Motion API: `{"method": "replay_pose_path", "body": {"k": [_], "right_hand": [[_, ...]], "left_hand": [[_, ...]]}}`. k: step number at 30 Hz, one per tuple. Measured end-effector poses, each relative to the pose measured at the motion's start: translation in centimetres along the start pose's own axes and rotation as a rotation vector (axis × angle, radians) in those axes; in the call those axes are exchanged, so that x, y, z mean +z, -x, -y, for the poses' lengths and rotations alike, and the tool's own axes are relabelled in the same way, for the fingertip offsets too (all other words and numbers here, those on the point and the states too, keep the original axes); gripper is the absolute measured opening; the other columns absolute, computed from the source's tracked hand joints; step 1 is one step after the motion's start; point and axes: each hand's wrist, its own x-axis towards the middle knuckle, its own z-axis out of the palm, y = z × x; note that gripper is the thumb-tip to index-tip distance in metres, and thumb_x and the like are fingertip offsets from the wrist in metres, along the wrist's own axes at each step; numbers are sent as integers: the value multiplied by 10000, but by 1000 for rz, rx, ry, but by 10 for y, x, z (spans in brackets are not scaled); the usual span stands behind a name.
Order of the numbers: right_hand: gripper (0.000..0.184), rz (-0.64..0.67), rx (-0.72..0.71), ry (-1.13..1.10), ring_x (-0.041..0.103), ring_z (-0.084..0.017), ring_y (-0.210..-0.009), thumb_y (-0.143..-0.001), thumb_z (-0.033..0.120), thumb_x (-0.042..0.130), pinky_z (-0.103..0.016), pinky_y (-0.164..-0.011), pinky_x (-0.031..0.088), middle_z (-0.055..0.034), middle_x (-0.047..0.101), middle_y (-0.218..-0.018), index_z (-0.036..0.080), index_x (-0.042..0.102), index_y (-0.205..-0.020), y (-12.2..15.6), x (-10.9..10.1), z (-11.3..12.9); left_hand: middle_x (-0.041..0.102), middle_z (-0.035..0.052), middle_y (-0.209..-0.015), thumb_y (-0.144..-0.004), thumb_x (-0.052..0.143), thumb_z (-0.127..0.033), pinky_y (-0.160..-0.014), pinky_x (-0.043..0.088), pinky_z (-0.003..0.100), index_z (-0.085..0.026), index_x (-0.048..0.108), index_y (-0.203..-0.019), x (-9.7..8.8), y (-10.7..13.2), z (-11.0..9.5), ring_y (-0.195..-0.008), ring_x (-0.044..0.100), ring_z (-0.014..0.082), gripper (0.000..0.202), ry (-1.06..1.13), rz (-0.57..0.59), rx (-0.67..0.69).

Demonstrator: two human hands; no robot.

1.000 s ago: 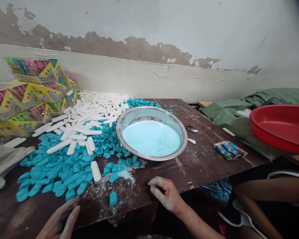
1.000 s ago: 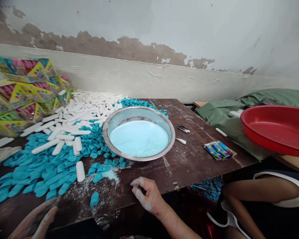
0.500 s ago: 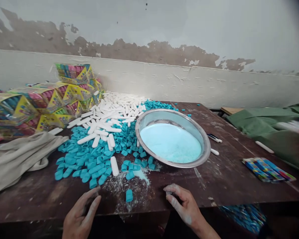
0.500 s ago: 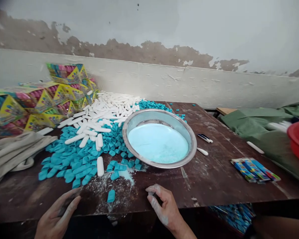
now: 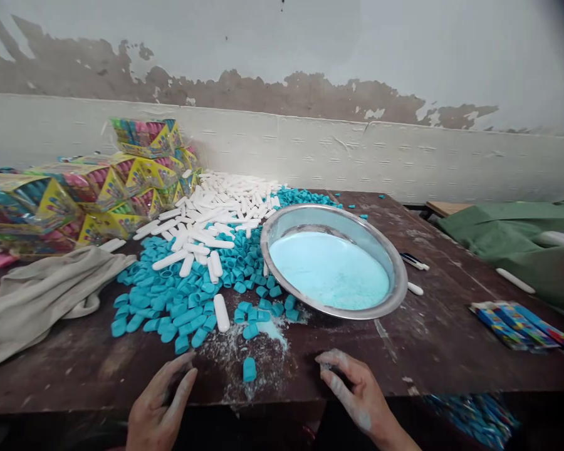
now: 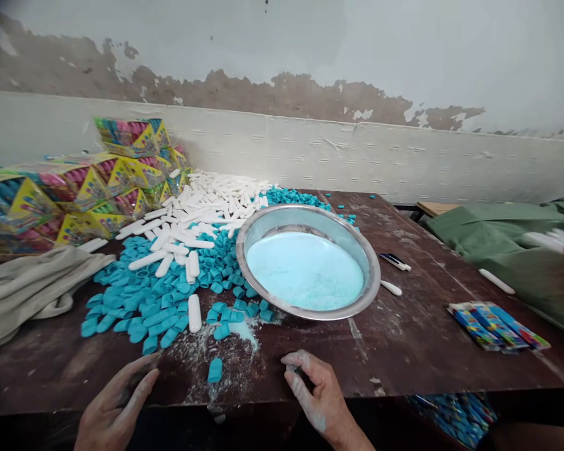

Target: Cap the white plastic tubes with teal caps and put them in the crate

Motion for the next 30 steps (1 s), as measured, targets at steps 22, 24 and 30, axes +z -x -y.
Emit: {"method": "replay_pose_path", "body": {"k": [22, 24, 30], "right_hand": [[194, 8, 12, 93, 665, -208, -856, -809, 362, 583, -195, -735, 537, -48, 703, -922, 244, 696, -914, 5, 1, -24], [192, -16, 0, 96, 666, -204, -854, -807, 358, 588, -194, -747, 533, -45, 705, -919, 245, 701, -913, 5, 1, -25], [196, -38, 1, 120, 672, -208, -838, -793, 371, 599, -206, -761, 535, -42, 711, -902, 251, 717, -894, 4, 1, -22]], "left_hand": [[631, 91, -1056, -869, 394, -247, -871, 445, 316, -145, 602, -1064, -14, -149, -76, -984, 574, 213, 303, -294, 211, 360], [573, 110, -1178, -843, 382, -126, -947, 386, 331, -127, 562, -1138, 6, -195, -78, -1101, 505, 221, 345, -440, 295, 372], [603, 113, -1061, -658, 511, 22, -875, 413, 390, -172, 621, -1017, 67, -260, -69, -1039, 528, 274, 423, -521, 407, 274]]}}
